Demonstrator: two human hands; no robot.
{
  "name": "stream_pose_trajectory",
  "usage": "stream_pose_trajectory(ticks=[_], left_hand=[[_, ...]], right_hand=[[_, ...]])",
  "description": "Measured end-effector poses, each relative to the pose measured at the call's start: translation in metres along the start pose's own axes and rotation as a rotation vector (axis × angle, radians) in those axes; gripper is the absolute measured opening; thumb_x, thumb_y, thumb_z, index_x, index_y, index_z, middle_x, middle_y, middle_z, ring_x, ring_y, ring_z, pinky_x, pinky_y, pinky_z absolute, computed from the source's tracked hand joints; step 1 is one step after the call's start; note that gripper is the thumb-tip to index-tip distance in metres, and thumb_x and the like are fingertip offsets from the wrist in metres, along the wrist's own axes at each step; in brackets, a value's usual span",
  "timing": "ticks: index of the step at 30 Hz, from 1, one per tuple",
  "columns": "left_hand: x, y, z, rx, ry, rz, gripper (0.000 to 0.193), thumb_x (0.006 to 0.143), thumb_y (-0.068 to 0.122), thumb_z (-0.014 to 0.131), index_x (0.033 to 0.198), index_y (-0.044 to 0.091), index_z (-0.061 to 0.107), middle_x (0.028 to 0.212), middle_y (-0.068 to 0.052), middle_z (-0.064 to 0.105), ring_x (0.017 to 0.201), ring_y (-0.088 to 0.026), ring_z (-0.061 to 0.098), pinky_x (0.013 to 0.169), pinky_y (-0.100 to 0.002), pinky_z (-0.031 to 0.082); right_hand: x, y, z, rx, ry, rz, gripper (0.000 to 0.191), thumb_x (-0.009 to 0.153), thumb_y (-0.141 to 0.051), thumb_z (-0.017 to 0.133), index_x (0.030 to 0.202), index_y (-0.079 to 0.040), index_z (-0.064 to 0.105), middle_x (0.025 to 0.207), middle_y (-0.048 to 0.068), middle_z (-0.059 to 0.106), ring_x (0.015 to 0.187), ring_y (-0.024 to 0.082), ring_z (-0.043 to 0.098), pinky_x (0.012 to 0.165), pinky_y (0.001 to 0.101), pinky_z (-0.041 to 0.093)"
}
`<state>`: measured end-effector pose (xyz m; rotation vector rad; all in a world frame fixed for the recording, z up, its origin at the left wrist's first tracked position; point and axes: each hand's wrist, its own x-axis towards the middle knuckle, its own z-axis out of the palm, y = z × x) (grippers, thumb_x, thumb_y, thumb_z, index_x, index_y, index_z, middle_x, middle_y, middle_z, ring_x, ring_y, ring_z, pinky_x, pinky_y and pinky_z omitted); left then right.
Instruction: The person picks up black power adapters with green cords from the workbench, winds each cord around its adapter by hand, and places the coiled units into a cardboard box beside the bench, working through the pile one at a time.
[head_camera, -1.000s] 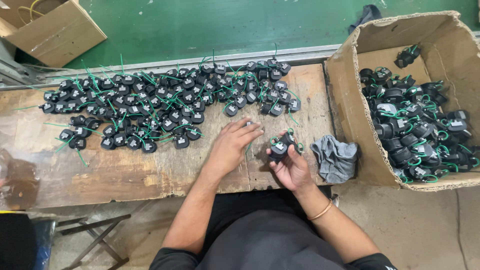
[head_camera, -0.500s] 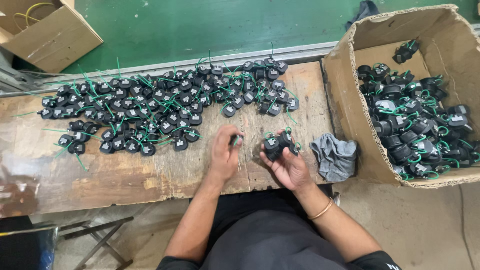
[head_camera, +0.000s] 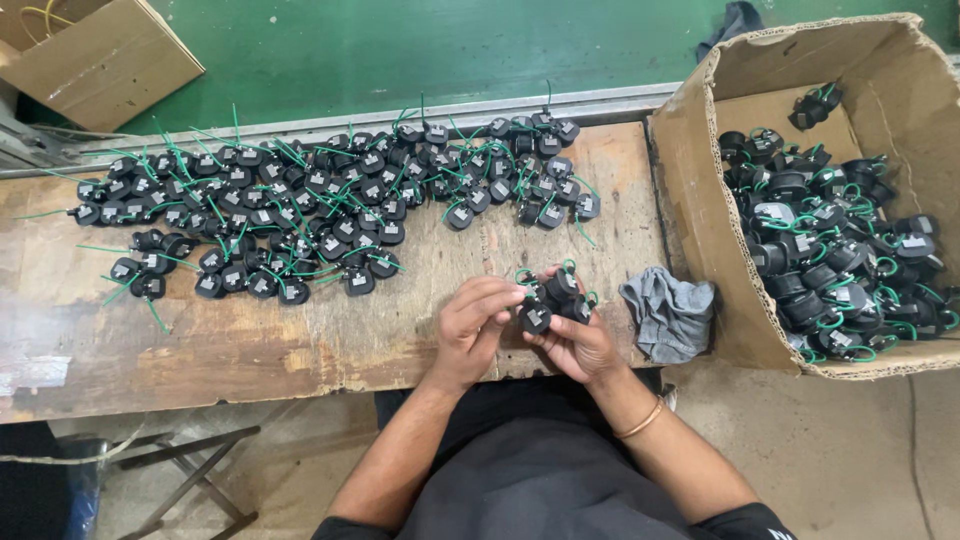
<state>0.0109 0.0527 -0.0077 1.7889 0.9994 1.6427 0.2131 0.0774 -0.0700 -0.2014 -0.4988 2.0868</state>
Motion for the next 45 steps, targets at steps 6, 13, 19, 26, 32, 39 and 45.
stream_pose_trajectory(ticks=[6, 13, 19, 26, 32, 39, 45], left_hand=[[-0.01, -0.018, -0.003, -0.008, -0.053, -0.011, 0.021, 0.08, 0.009, 0.086, 0.097, 0.008, 0.073, 0.107, -0.007, 0.076, 0.105, -0.026, 0.069, 0.097, -0.037, 0.054], [-0.016, -0.007, 0.005, -0.047, 0.14, -0.305, 0.022, 0.078, 0.004, 0.086, 0.083, 0.009, 0.065, 0.095, -0.004, 0.071, 0.094, -0.019, 0.068, 0.086, -0.033, 0.055], [-0.005, -0.004, -0.074, 0.599, 0.452, -0.138, 0.007, 0.088, 0.015, 0.079, 0.091, 0.011, 0.074, 0.111, -0.006, 0.072, 0.114, -0.023, 0.066, 0.102, -0.04, 0.051], [0.022, -0.02, -0.171, 1.158, 0.472, -0.242, 0.057, 0.099, 0.048, 0.077, 0.132, 0.002, 0.067, 0.15, -0.024, 0.051, 0.141, -0.045, 0.041, 0.118, -0.059, 0.032], [0.027, -0.022, -0.161, 1.221, 0.244, -0.388, 0.058, 0.092, 0.058, 0.076, 0.122, 0.008, 0.074, 0.14, -0.016, 0.061, 0.137, -0.041, 0.046, 0.109, -0.069, 0.028], [0.019, -0.019, -0.144, 1.138, 0.235, -0.361, 0.056, 0.087, 0.054, 0.08, 0.115, 0.006, 0.075, 0.138, -0.014, 0.064, 0.135, -0.041, 0.049, 0.111, -0.066, 0.03], [0.008, -0.027, -0.114, 1.085, 0.23, -0.383, 0.058, 0.081, 0.054, 0.083, 0.114, 0.007, 0.075, 0.137, -0.016, 0.064, 0.137, -0.039, 0.048, 0.113, -0.067, 0.026]], right_hand=[[-0.001, 0.004, 0.014, -0.227, -0.011, -0.095, 0.059, 0.088, 0.004, 0.073, 0.137, -0.012, 0.045, 0.142, 0.01, 0.046, 0.139, 0.029, 0.048, 0.11, 0.0502, 0.051], [0.0, 0.008, 0.025, -0.41, -0.037, -0.151, 0.057, 0.084, 0.004, 0.077, 0.131, -0.007, 0.048, 0.14, 0.012, 0.047, 0.139, 0.027, 0.047, 0.118, 0.0433, 0.041], [0.0, 0.006, 0.027, -0.364, -0.022, -0.12, 0.055, 0.083, 0.003, 0.077, 0.129, -0.006, 0.049, 0.139, 0.012, 0.048, 0.134, 0.026, 0.049, 0.114, 0.043, 0.043], [0.003, 0.01, 0.028, -0.386, -0.023, -0.107, 0.053, 0.083, 0.003, 0.075, 0.128, -0.005, 0.049, 0.138, 0.012, 0.048, 0.134, 0.026, 0.049, 0.113, 0.0422, 0.043], [0.002, 0.008, 0.031, -0.419, -0.014, -0.094, 0.051, 0.084, 0.0, 0.075, 0.127, -0.004, 0.05, 0.137, 0.013, 0.049, 0.131, 0.026, 0.051, 0.112, 0.0423, 0.044], [0.003, 0.007, 0.033, -0.433, -0.037, -0.078, 0.05, 0.084, -0.001, 0.075, 0.127, -0.004, 0.05, 0.137, 0.013, 0.048, 0.127, 0.026, 0.053, 0.106, 0.0432, 0.048], [0.002, 0.006, 0.034, -0.426, -0.042, -0.057, 0.049, 0.085, 0.001, 0.074, 0.127, -0.004, 0.05, 0.136, 0.014, 0.048, 0.126, 0.026, 0.053, 0.105, 0.0439, 0.049]])
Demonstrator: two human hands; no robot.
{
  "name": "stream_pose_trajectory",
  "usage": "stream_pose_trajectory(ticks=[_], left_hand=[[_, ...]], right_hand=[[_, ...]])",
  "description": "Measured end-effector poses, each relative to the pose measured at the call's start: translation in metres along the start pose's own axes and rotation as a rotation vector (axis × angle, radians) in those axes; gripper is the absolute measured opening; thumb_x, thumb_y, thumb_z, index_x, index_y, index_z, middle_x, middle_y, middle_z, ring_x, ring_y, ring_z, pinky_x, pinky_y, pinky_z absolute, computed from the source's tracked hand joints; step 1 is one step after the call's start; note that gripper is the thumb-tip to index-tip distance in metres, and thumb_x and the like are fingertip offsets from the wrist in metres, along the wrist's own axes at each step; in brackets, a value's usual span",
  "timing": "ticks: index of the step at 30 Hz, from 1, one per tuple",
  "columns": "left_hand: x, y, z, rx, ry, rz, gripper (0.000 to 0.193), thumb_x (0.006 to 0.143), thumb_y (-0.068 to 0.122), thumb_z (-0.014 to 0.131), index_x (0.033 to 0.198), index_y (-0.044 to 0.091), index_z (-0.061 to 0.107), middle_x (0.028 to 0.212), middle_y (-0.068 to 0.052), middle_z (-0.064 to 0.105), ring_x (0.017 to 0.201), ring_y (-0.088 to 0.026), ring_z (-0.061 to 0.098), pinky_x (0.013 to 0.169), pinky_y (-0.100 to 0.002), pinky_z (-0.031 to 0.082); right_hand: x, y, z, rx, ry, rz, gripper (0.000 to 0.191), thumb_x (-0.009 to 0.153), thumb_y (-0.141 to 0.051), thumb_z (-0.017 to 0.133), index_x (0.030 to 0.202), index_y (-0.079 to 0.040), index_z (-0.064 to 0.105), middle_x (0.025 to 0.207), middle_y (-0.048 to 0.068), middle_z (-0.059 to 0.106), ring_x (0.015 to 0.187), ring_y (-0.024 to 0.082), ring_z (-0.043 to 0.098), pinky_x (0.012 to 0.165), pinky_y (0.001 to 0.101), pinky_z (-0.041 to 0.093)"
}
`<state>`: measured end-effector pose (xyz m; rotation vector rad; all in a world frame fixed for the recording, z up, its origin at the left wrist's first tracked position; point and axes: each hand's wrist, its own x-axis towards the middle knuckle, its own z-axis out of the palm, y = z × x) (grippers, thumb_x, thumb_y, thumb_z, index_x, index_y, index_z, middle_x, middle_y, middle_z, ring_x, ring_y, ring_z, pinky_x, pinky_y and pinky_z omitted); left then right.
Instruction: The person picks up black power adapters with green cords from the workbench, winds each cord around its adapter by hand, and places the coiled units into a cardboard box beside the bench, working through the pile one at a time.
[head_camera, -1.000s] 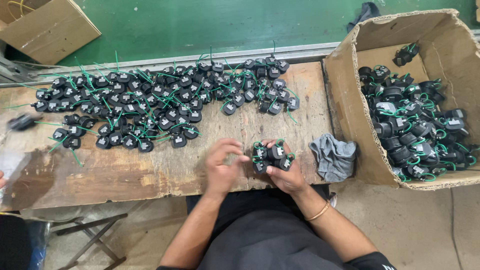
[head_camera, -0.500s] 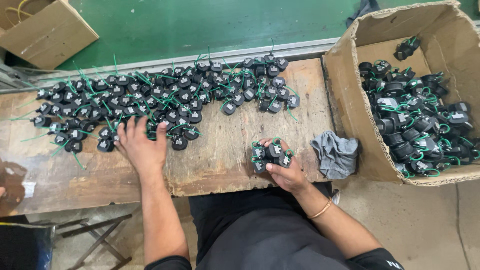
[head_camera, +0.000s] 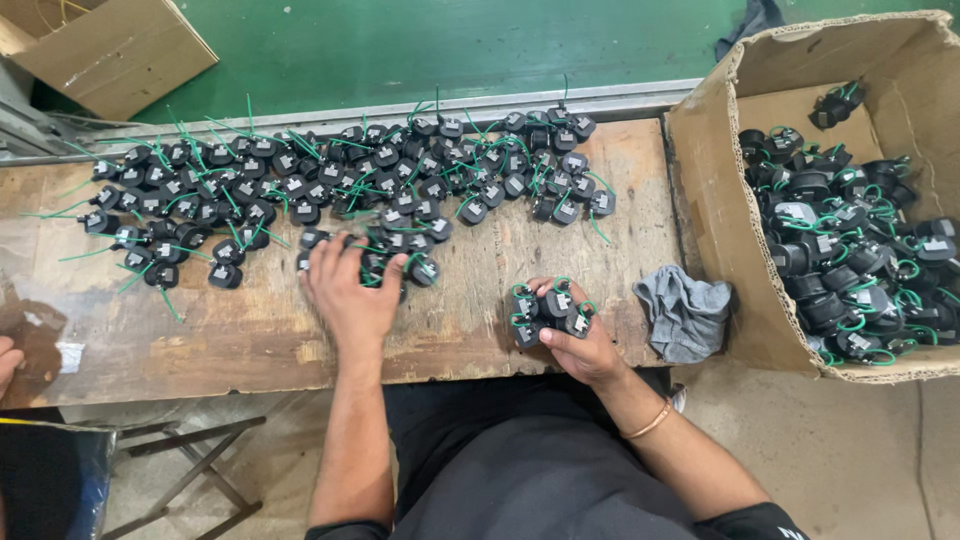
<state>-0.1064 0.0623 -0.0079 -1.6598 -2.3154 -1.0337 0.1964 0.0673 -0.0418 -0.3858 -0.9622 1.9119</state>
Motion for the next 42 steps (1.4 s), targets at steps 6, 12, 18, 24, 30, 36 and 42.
stream_pose_trajectory(ticks=[6, 12, 18, 24, 30, 36, 42], left_hand=[[-0.019, 0.04, 0.021, -0.06, -0.062, 0.025, 0.059, 0.078, 0.054, 0.082, 0.112, 0.007, 0.075, 0.136, -0.014, 0.064, 0.138, -0.037, 0.047, 0.116, -0.068, 0.023], [-0.027, 0.086, 0.041, -0.188, -0.077, 0.099, 0.059, 0.077, 0.052, 0.084, 0.112, 0.005, 0.075, 0.139, -0.017, 0.06, 0.14, -0.04, 0.043, 0.115, -0.07, 0.02], [-0.022, 0.097, 0.049, -0.294, -0.128, 0.115, 0.051, 0.075, 0.045, 0.087, 0.102, 0.004, 0.075, 0.141, -0.017, 0.06, 0.142, -0.041, 0.042, 0.114, -0.074, 0.017], [-0.034, 0.081, 0.038, -0.509, -0.034, 0.182, 0.036, 0.078, 0.024, 0.087, 0.106, 0.005, 0.075, 0.141, -0.013, 0.062, 0.141, -0.037, 0.049, 0.117, -0.061, 0.031], [-0.06, 0.059, 0.017, -0.567, 0.072, 0.079, 0.025, 0.087, 0.013, 0.08, 0.111, 0.007, 0.072, 0.128, -0.008, 0.064, 0.124, -0.03, 0.058, 0.104, -0.041, 0.05], [-0.065, 0.053, 0.01, -0.395, -0.033, 0.136, 0.029, 0.083, 0.006, 0.076, 0.112, 0.007, 0.073, 0.116, -0.01, 0.065, 0.111, -0.031, 0.059, 0.095, -0.042, 0.048], [-0.053, 0.048, 0.026, -0.419, -0.015, 0.124, 0.03, 0.089, 0.003, 0.072, 0.118, 0.009, 0.074, 0.113, -0.012, 0.064, 0.104, -0.032, 0.062, 0.091, -0.042, 0.049]], right_hand=[[0.001, 0.002, -0.002, -0.023, 0.0, -0.028, 0.049, 0.084, 0.002, 0.075, 0.126, -0.004, 0.05, 0.138, 0.013, 0.049, 0.132, 0.025, 0.05, 0.112, 0.0427, 0.044], [0.0, 0.003, -0.002, -0.072, -0.022, -0.032, 0.05, 0.085, 0.002, 0.076, 0.128, -0.003, 0.051, 0.138, 0.012, 0.05, 0.133, 0.024, 0.05, 0.115, 0.042, 0.043], [0.001, 0.004, -0.001, -0.043, 0.001, -0.032, 0.051, 0.084, 0.002, 0.076, 0.127, -0.004, 0.05, 0.138, 0.012, 0.049, 0.133, 0.024, 0.05, 0.114, 0.0425, 0.043], [0.0, 0.004, 0.001, 0.002, 0.023, -0.024, 0.051, 0.084, 0.002, 0.076, 0.128, -0.004, 0.05, 0.137, 0.011, 0.049, 0.133, 0.025, 0.05, 0.114, 0.0419, 0.043], [-0.003, 0.001, -0.002, 0.122, 0.079, -0.017, 0.05, 0.086, 0.005, 0.071, 0.13, -0.005, 0.049, 0.136, 0.012, 0.049, 0.122, 0.028, 0.058, 0.096, 0.0467, 0.057], [-0.009, 0.003, -0.01, 0.223, 0.131, -0.098, 0.051, 0.085, 0.006, 0.065, 0.132, -0.004, 0.047, 0.136, 0.014, 0.047, 0.116, 0.031, 0.062, 0.09, 0.0503, 0.061], [-0.014, 0.006, -0.014, 0.215, 0.085, -0.111, 0.049, 0.087, 0.003, 0.066, 0.131, -0.004, 0.047, 0.138, 0.016, 0.047, 0.117, 0.031, 0.061, 0.088, 0.0481, 0.061]])
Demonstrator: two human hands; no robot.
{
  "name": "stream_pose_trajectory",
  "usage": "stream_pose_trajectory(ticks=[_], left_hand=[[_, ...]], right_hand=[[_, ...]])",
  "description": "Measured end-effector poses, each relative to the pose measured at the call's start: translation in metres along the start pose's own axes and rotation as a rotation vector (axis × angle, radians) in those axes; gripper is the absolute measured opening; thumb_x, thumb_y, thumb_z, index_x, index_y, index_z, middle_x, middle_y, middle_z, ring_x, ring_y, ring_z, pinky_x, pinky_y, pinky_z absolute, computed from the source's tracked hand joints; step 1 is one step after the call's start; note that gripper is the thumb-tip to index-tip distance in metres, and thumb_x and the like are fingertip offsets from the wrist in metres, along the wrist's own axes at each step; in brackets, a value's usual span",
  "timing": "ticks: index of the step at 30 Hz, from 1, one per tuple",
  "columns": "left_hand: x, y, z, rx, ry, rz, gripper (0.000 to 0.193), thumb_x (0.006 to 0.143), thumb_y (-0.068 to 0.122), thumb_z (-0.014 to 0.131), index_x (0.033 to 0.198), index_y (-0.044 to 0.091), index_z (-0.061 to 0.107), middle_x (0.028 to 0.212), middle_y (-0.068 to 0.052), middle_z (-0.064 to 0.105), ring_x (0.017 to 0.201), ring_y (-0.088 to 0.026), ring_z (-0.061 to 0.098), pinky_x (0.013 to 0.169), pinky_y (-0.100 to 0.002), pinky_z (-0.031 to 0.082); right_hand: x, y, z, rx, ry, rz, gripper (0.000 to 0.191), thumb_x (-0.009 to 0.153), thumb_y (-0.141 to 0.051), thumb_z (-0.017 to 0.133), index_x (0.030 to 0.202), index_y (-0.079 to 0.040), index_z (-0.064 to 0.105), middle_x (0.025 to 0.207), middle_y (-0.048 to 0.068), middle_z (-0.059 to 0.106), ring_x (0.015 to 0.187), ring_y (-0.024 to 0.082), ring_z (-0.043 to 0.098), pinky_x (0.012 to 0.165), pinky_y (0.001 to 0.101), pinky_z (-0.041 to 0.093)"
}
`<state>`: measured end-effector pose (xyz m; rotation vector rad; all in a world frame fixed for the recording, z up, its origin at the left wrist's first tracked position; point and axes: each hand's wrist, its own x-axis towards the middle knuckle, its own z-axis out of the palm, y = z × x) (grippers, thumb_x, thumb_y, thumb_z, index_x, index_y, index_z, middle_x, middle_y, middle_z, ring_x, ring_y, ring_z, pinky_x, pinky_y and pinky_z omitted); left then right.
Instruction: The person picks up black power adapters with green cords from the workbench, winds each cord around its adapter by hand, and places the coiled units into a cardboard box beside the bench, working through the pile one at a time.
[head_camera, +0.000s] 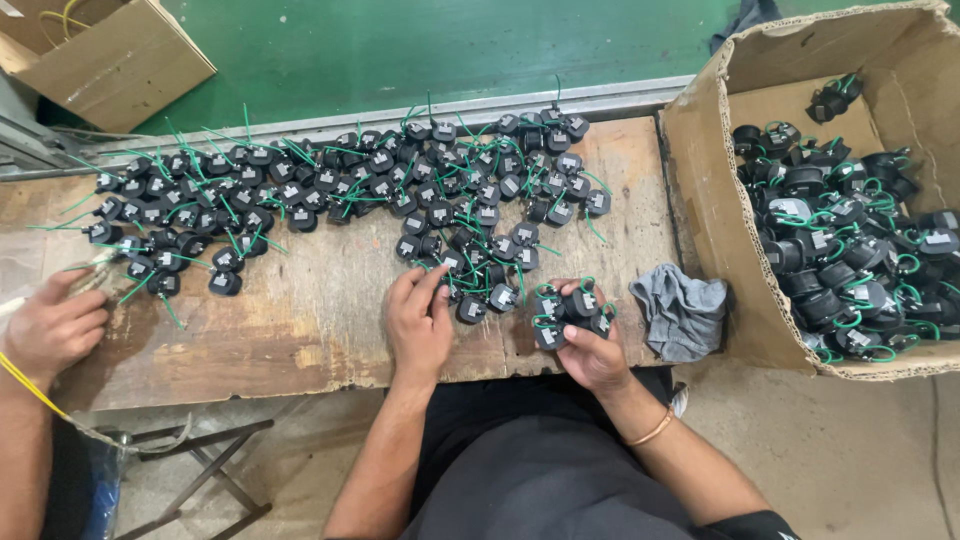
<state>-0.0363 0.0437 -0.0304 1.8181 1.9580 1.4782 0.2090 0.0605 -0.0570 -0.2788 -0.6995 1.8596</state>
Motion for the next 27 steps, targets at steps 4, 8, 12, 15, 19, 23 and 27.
stream_pose_trajectory(ticks=[4, 8, 12, 15, 19, 23, 27], left_hand=[[0.008, -0.006, 0.004, -0.01, 0.004, -0.046, 0.027, 0.091, 0.001, 0.072, 0.115, 0.013, 0.076, 0.109, -0.008, 0.067, 0.101, -0.03, 0.065, 0.085, -0.04, 0.052], [0.018, -0.001, 0.004, -0.012, 0.069, -0.09, 0.016, 0.086, 0.003, 0.077, 0.098, 0.01, 0.071, 0.104, -0.008, 0.067, 0.098, -0.028, 0.066, 0.085, -0.039, 0.053], [0.032, 0.002, -0.001, 0.052, 0.089, 0.029, 0.023, 0.083, 0.002, 0.078, 0.104, 0.006, 0.072, 0.108, -0.012, 0.067, 0.101, -0.033, 0.064, 0.085, -0.041, 0.052], [0.041, -0.002, -0.003, -0.003, 0.098, -0.042, 0.021, 0.084, 0.004, 0.077, 0.104, 0.008, 0.071, 0.107, -0.009, 0.068, 0.099, -0.03, 0.065, 0.084, -0.04, 0.054], [0.047, -0.012, -0.006, -0.01, 0.078, -0.075, 0.019, 0.086, 0.006, 0.078, 0.104, 0.008, 0.071, 0.107, -0.009, 0.068, 0.099, -0.029, 0.065, 0.085, -0.04, 0.053], [0.047, -0.017, -0.007, 0.064, 0.044, 0.023, 0.014, 0.085, 0.004, 0.076, 0.098, 0.01, 0.076, 0.101, -0.007, 0.068, 0.098, -0.027, 0.062, 0.085, -0.041, 0.051], [0.046, -0.015, -0.008, -0.096, 0.177, -0.039, 0.012, 0.095, -0.004, 0.065, 0.102, 0.004, 0.071, 0.108, -0.01, 0.066, 0.105, -0.025, 0.06, 0.091, -0.037, 0.05]], right_hand=[[0.0, 0.001, 0.001, -0.019, 0.004, 0.03, 0.051, 0.086, 0.002, 0.067, 0.132, -0.004, 0.047, 0.137, 0.015, 0.047, 0.116, 0.03, 0.061, 0.086, 0.0472, 0.061], [0.002, 0.0, 0.002, -0.002, 0.025, 0.039, 0.052, 0.085, 0.002, 0.067, 0.133, -0.004, 0.046, 0.137, 0.015, 0.048, 0.115, 0.03, 0.062, 0.086, 0.0468, 0.061], [0.004, 0.0, 0.002, 0.043, 0.03, 0.045, 0.052, 0.086, 0.001, 0.068, 0.133, -0.004, 0.046, 0.135, 0.015, 0.049, 0.113, 0.031, 0.064, 0.086, 0.0484, 0.061], [0.005, -0.001, 0.002, 0.027, 0.036, 0.039, 0.053, 0.085, 0.001, 0.068, 0.133, -0.004, 0.046, 0.135, 0.016, 0.05, 0.113, 0.031, 0.064, 0.085, 0.0479, 0.061], [0.005, -0.002, 0.003, 0.037, 0.03, 0.058, 0.054, 0.085, 0.002, 0.068, 0.134, -0.005, 0.046, 0.135, 0.015, 0.049, 0.113, 0.031, 0.064, 0.086, 0.048, 0.061], [0.005, -0.002, 0.003, 0.027, 0.017, 0.065, 0.052, 0.086, 0.002, 0.067, 0.134, -0.004, 0.046, 0.136, 0.015, 0.048, 0.114, 0.03, 0.064, 0.086, 0.0482, 0.061], [0.006, -0.002, 0.003, 0.031, 0.014, 0.078, 0.052, 0.087, 0.004, 0.067, 0.134, -0.004, 0.046, 0.138, 0.015, 0.048, 0.114, 0.031, 0.063, 0.088, 0.0486, 0.061]])
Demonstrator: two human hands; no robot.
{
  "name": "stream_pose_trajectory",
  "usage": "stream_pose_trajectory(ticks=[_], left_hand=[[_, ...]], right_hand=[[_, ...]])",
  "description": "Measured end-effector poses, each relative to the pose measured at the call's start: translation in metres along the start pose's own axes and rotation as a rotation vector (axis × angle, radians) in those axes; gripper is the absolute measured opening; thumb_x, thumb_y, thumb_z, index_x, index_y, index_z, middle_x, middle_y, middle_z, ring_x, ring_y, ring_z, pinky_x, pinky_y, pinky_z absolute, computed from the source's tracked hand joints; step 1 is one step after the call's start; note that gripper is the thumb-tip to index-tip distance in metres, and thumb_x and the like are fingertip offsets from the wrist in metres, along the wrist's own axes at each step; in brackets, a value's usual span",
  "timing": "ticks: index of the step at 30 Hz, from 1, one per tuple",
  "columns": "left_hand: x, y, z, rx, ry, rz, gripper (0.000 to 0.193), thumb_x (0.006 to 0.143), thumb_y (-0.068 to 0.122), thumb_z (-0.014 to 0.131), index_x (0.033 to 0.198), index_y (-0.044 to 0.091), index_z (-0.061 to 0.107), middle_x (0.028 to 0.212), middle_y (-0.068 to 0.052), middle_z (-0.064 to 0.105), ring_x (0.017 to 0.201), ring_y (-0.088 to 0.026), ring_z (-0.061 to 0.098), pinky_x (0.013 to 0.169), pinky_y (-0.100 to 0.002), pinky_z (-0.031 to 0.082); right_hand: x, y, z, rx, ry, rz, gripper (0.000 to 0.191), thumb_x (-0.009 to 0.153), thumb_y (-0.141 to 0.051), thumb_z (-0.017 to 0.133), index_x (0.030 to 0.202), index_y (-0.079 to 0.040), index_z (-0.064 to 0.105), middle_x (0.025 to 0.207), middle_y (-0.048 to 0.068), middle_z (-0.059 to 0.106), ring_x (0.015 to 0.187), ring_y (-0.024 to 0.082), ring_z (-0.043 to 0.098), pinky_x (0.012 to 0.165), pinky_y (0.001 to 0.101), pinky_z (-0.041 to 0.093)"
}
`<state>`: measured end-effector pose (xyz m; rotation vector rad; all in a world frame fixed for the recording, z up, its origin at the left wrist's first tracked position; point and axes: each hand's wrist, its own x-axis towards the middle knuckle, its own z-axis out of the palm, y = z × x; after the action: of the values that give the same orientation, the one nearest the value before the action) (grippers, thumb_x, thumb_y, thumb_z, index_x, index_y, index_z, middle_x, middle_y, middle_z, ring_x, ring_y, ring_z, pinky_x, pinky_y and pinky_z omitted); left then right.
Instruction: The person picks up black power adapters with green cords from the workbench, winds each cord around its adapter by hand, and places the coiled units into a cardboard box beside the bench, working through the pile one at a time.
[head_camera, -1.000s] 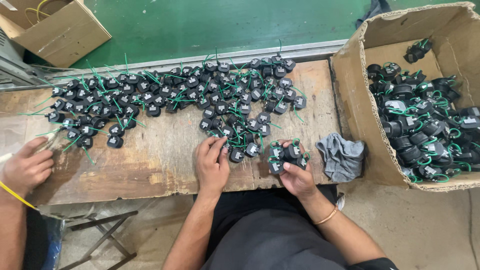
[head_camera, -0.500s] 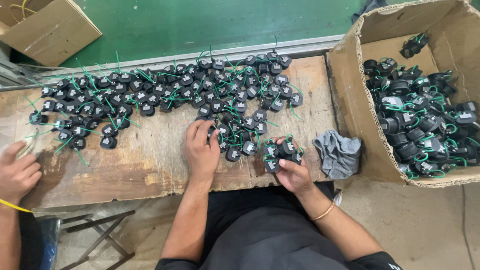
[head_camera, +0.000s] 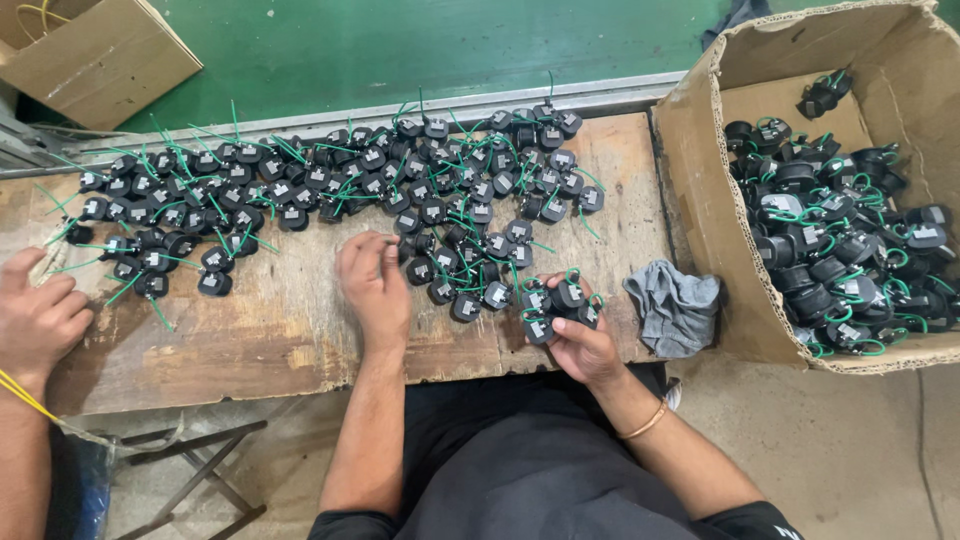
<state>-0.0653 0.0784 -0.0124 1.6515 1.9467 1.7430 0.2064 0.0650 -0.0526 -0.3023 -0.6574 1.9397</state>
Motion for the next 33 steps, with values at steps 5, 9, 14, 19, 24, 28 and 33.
stream_pose_trajectory(ticks=[5, 9, 14, 19, 24, 28, 33], left_hand=[[-0.015, 0.029, 0.0, -0.32, 0.046, -0.027, 0.018, 0.103, -0.008, 0.052, 0.103, 0.003, 0.066, 0.108, -0.008, 0.066, 0.098, -0.017, 0.063, 0.084, -0.027, 0.05], [-0.037, 0.068, 0.003, -0.615, -0.178, -0.09, 0.019, 0.102, -0.008, 0.053, 0.104, 0.004, 0.066, 0.105, -0.008, 0.064, 0.094, -0.016, 0.062, 0.08, -0.028, 0.051], [-0.036, 0.101, 0.022, -0.509, -0.438, 0.125, 0.022, 0.092, -0.01, 0.059, 0.108, 0.004, 0.065, 0.105, -0.01, 0.068, 0.109, -0.027, 0.069, 0.09, -0.036, 0.055], [-0.032, 0.109, 0.023, -0.27, -0.363, 0.303, 0.029, 0.082, -0.009, 0.068, 0.108, 0.003, 0.069, 0.106, -0.011, 0.071, 0.1, -0.034, 0.067, 0.087, -0.041, 0.055], [-0.03, 0.099, 0.011, -0.396, -0.462, 0.399, 0.028, 0.085, -0.005, 0.071, 0.111, 0.005, 0.07, 0.115, -0.009, 0.072, 0.108, -0.031, 0.071, 0.091, -0.039, 0.059], [-0.023, 0.088, 0.002, -0.408, -0.553, 0.378, 0.026, 0.081, 0.005, 0.08, 0.106, 0.007, 0.073, 0.117, -0.01, 0.074, 0.106, -0.03, 0.071, 0.091, -0.038, 0.058], [-0.028, 0.092, 0.007, -0.349, -0.579, 0.136, 0.02, 0.079, 0.01, 0.085, 0.092, 0.006, 0.07, 0.095, -0.007, 0.075, 0.092, -0.026, 0.072, 0.08, -0.037, 0.058]], right_hand=[[0.002, 0.001, 0.004, -0.042, -0.005, 0.015, 0.064, 0.091, -0.005, 0.074, 0.146, -0.006, 0.041, 0.141, 0.014, 0.048, 0.123, 0.031, 0.06, 0.092, 0.0485, 0.06], [0.002, 0.0, 0.005, -0.043, -0.074, 0.067, 0.081, 0.093, -0.016, 0.078, 0.157, -0.01, 0.03, 0.146, 0.013, 0.045, 0.129, 0.031, 0.058, 0.097, 0.0508, 0.057], [-0.003, 0.007, -0.006, -0.199, -0.152, 0.091, 0.091, 0.093, -0.019, 0.079, 0.163, -0.005, 0.023, 0.147, 0.011, 0.05, 0.137, 0.023, 0.052, 0.113, 0.0412, 0.046], [-0.003, 0.013, -0.013, -0.182, -0.134, 0.089, 0.09, 0.094, -0.013, 0.08, 0.163, -0.001, 0.023, 0.141, 0.01, 0.053, 0.132, 0.021, 0.053, 0.113, 0.0377, 0.044], [-0.003, 0.006, -0.003, -0.17, -0.141, 0.115, 0.089, 0.092, -0.011, 0.079, 0.162, -0.003, 0.025, 0.142, 0.011, 0.053, 0.131, 0.021, 0.055, 0.111, 0.0384, 0.045], [0.0, 0.006, 0.003, -0.177, -0.075, 0.134, 0.09, 0.089, -0.01, 0.08, 0.159, -0.005, 0.025, 0.141, 0.011, 0.052, 0.125, 0.024, 0.056, 0.102, 0.0432, 0.049], [0.002, 0.008, -0.005, -0.514, -0.123, 0.01, 0.083, 0.09, -0.009, 0.079, 0.158, 0.002, 0.033, 0.148, 0.011, 0.054, 0.139, 0.021, 0.052, 0.118, 0.0368, 0.042]])
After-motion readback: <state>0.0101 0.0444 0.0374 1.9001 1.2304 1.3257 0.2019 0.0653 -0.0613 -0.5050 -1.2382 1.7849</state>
